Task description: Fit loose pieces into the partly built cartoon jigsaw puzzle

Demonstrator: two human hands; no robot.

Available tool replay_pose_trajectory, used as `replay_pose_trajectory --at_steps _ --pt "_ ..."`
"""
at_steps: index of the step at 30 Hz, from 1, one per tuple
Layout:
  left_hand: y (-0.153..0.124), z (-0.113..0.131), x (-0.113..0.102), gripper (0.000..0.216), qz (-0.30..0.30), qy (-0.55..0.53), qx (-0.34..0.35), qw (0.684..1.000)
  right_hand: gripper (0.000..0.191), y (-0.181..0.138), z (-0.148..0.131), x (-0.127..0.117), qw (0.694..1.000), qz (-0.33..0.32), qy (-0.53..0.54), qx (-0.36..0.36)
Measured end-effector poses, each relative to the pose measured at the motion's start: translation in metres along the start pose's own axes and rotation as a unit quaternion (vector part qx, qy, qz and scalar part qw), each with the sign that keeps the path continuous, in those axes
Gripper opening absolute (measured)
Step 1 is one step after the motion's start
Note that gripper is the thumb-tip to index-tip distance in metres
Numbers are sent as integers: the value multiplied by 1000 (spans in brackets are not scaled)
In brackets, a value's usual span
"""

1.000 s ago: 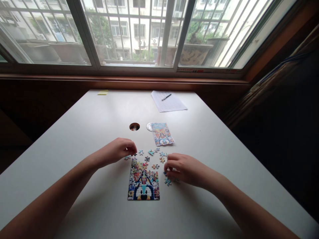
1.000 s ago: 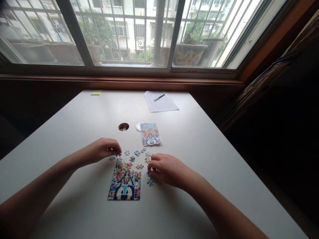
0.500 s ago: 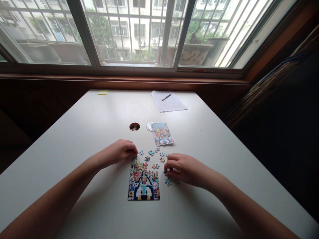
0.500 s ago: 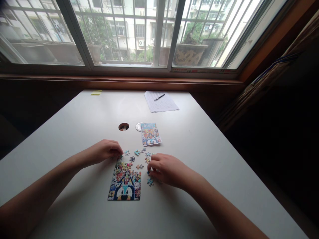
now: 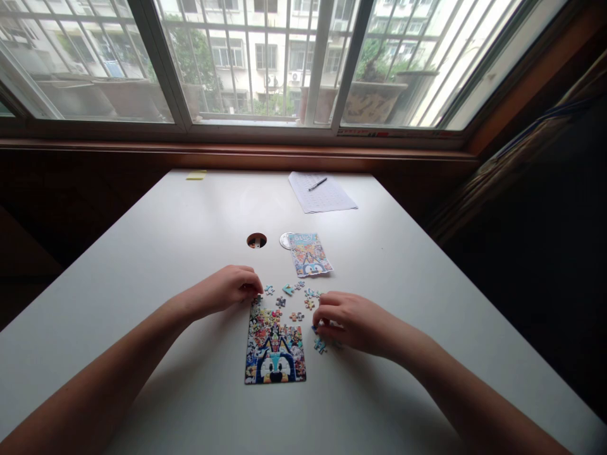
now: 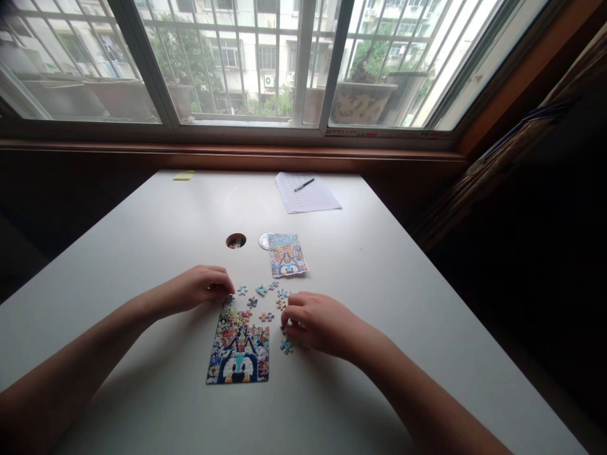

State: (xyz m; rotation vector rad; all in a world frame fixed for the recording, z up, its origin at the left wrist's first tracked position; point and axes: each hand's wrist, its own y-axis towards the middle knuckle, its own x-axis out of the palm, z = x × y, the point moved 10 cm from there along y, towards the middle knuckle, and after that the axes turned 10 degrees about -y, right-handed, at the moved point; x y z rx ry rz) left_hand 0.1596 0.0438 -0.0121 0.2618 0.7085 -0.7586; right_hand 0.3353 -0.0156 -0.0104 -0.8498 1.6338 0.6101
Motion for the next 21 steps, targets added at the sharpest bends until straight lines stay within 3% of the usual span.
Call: replay_pose_trajectory --at_steps 12,21 --pt "0 -2 0 16 5 2 -1 1000 12 -1 2 -4 1000 2 -7 4" --pt "-9 -5 -15 16 -1 46 -19 999 16 0 -18 -10 997 63 -14 -30"
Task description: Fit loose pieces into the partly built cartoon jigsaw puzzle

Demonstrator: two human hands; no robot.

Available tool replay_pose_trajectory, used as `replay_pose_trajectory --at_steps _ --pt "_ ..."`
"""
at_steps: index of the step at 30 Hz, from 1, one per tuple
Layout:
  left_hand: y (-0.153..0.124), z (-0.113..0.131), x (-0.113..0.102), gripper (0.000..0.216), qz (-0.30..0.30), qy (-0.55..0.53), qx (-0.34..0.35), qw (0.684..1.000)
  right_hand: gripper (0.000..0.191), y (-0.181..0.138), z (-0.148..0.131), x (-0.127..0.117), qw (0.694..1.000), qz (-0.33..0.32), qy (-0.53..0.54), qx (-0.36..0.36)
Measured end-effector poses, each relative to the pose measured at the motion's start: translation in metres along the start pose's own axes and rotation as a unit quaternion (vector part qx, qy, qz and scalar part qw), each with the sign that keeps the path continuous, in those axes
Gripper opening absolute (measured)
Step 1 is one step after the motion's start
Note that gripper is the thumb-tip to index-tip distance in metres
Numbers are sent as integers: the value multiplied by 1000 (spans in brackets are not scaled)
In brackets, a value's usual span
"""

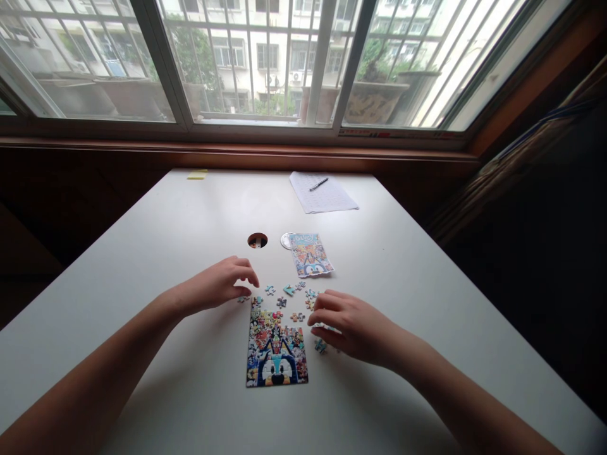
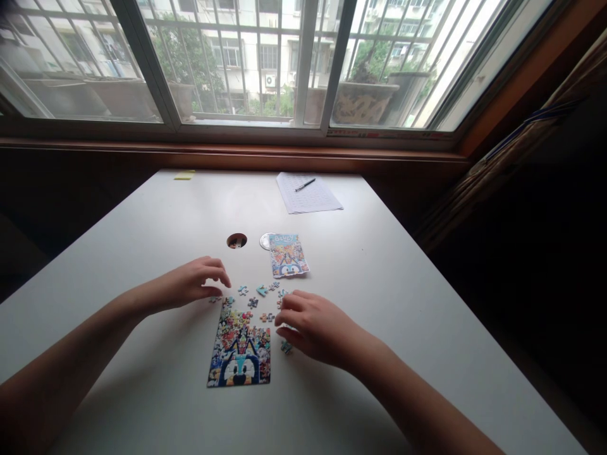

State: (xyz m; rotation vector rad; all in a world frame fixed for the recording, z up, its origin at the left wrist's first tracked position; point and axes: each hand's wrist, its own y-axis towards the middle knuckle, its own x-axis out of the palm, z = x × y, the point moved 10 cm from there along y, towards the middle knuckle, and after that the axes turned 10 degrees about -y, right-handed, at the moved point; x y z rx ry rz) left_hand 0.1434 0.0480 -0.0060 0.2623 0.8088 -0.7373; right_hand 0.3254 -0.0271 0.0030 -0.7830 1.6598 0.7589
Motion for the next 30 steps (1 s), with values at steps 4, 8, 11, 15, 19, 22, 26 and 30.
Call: replay_pose_trajectory --at_steps 4,8,11,15,19,22,26,30 --pt "-2 -9 1 15 -4 40 -7 999 23 2 -15 1 1000 19 -3 -20" --pt "-3 -15 2 14 -12 45 -18 999 30 4 -27 3 999 28 -2 -38" --pt "-5 -18 -1 15 -14 49 -22 998 30 4 -29 5 999 25 -1 -41" --pt "-6 -22 -3 16 -13 45 -20 999 30 3 -26 7 999 23 -3 -38" --pt "-6 -25 -3 18 -12 39 -10 999 29 3 -25 5 999 28 0 -41" --pt "-6 -27 -3 15 -16 40 -16 999 28 3 -25 4 999 31 -1 -43" --pt "-6 -27 -4 14 -18 42 -13 999 26 3 -26 2 998 40 5 -46" --pt "-6 -26 -3 14 -21 38 -16 999 22 3 -24 0 998 48 14 -47"
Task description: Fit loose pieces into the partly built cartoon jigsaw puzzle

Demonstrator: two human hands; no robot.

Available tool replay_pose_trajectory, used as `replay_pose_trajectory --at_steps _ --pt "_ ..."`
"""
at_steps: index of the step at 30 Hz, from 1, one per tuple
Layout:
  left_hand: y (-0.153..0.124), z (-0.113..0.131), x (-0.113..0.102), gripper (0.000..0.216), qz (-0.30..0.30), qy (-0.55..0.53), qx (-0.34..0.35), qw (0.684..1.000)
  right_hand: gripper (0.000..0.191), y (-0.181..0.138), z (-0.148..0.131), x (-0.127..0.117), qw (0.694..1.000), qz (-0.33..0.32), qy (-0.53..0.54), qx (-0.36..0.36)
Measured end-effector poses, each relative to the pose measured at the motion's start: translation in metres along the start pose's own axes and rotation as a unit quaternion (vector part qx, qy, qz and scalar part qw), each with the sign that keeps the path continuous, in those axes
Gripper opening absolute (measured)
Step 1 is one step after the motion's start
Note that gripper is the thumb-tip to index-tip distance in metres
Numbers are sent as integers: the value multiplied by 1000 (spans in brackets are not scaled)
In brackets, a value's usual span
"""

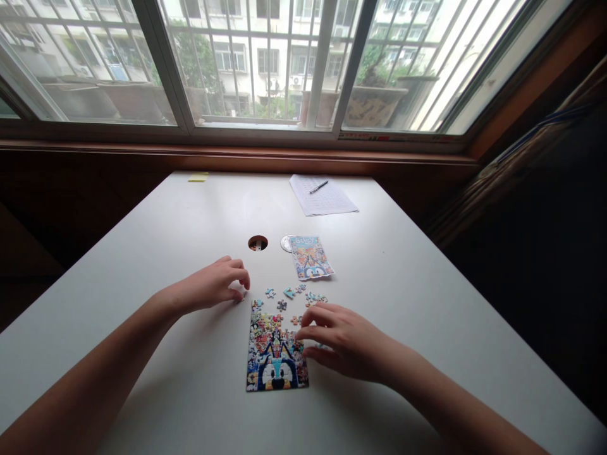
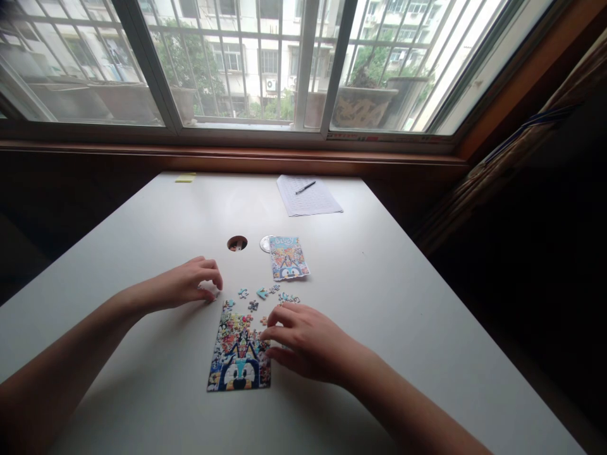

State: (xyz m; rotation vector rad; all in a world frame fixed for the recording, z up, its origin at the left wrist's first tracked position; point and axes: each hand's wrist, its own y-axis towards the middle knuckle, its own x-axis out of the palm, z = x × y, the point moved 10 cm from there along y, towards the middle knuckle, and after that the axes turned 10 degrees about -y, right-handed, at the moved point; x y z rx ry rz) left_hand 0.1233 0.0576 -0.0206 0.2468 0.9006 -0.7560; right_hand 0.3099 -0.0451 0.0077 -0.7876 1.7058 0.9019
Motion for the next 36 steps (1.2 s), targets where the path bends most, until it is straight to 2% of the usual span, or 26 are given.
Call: replay_pose_trajectory --at_steps 4,7,10,12,14,17,21,23,25,27,30,36 --pt "0 2 0 14 -2 -3 -2 1000 18 -2 8 -2 999 22 22 11" --pt "-1 1 -1 14 -4 -3 -14 1000 16 -4 20 -9 994 63 84 28" --pt "-1 -1 0 14 -11 -9 -27 1000 16 -9 39 -19 976 113 176 66" --pt "0 -3 1 14 -15 -16 -34 999 16 -14 58 -25 957 148 221 118" --pt "0 -5 2 15 -18 -23 -42 999 16 -24 81 -28 929 189 254 189" --pt "0 -8 3 17 -22 -31 -50 998 18 -45 116 -25 870 258 305 290" --pt "1 -7 4 18 -18 -34 -34 999 19 -70 153 -9 759 344 399 382" --pt "1 -6 3 18 -16 -33 -27 999 20 -78 164 -2 696 379 456 404" --pt "1 -5 3 17 -17 -31 -28 999 21 -82 171 1 653 404 491 411" --pt "1 -3 2 17 -15 -31 -23 999 20 -84 175 0 633 421 504 410" --pt "0 1 1 16 -11 -30 -6 999 19 -86 178 0 619 433 515 405" --pt "0 4 4 13 -19 -18 12 1000 17 -86 178 2 613 433 527 400"
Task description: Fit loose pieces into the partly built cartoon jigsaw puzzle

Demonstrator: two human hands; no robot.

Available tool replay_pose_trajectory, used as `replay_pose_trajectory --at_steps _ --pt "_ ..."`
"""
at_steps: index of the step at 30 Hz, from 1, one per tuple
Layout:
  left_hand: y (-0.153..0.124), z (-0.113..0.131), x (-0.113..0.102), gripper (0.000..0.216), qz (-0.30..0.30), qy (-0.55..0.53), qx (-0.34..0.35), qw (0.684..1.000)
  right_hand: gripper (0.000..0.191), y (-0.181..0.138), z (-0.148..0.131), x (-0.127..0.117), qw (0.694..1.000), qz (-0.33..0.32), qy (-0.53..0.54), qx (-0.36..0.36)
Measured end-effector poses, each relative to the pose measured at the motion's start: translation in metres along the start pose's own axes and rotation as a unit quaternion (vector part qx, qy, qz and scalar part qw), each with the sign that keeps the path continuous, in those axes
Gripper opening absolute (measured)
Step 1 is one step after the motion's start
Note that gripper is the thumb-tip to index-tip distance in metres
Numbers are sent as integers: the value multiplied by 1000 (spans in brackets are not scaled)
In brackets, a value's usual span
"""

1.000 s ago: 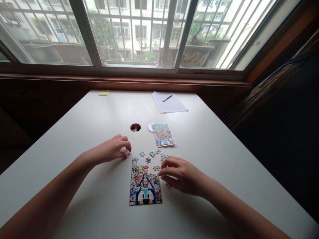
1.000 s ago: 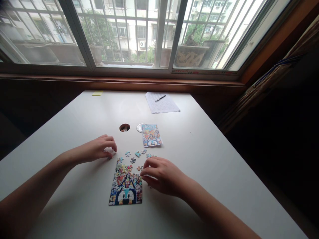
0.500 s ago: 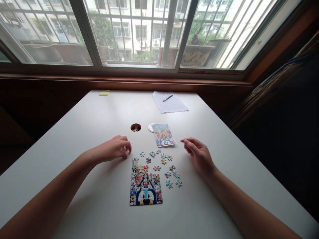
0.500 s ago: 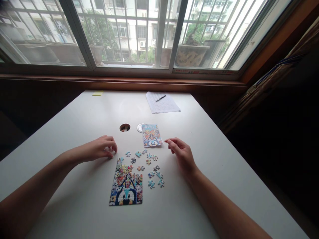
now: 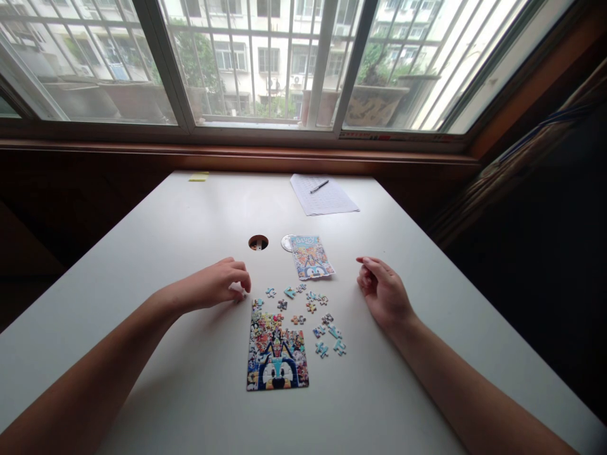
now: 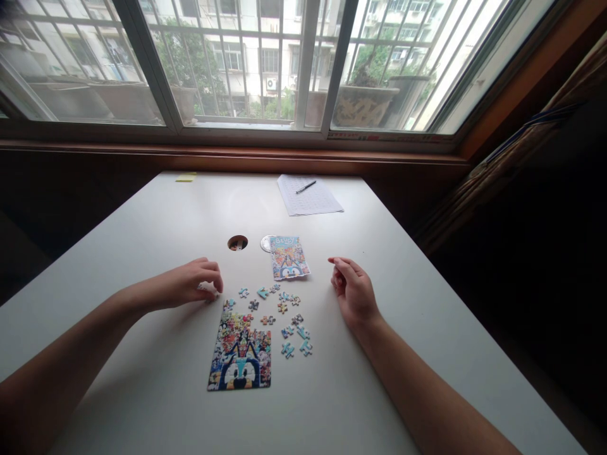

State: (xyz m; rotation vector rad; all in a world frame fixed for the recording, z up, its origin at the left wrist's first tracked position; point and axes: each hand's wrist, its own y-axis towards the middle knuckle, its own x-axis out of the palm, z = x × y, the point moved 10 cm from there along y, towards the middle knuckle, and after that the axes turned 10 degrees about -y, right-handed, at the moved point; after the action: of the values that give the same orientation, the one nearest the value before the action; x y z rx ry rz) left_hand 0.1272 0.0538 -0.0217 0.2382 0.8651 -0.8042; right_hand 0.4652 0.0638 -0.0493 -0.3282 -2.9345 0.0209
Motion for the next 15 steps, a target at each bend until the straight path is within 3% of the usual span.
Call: replay_pose_trajectory --at_steps 8,15 --pt "0 24 -1 19 9 14 50 999 19 -2 -1 1 1000 -1 -18 -1" --pt "3 39 13 28 -19 10 86 996 21 -3 -3 3 999 -4 -33 -1"
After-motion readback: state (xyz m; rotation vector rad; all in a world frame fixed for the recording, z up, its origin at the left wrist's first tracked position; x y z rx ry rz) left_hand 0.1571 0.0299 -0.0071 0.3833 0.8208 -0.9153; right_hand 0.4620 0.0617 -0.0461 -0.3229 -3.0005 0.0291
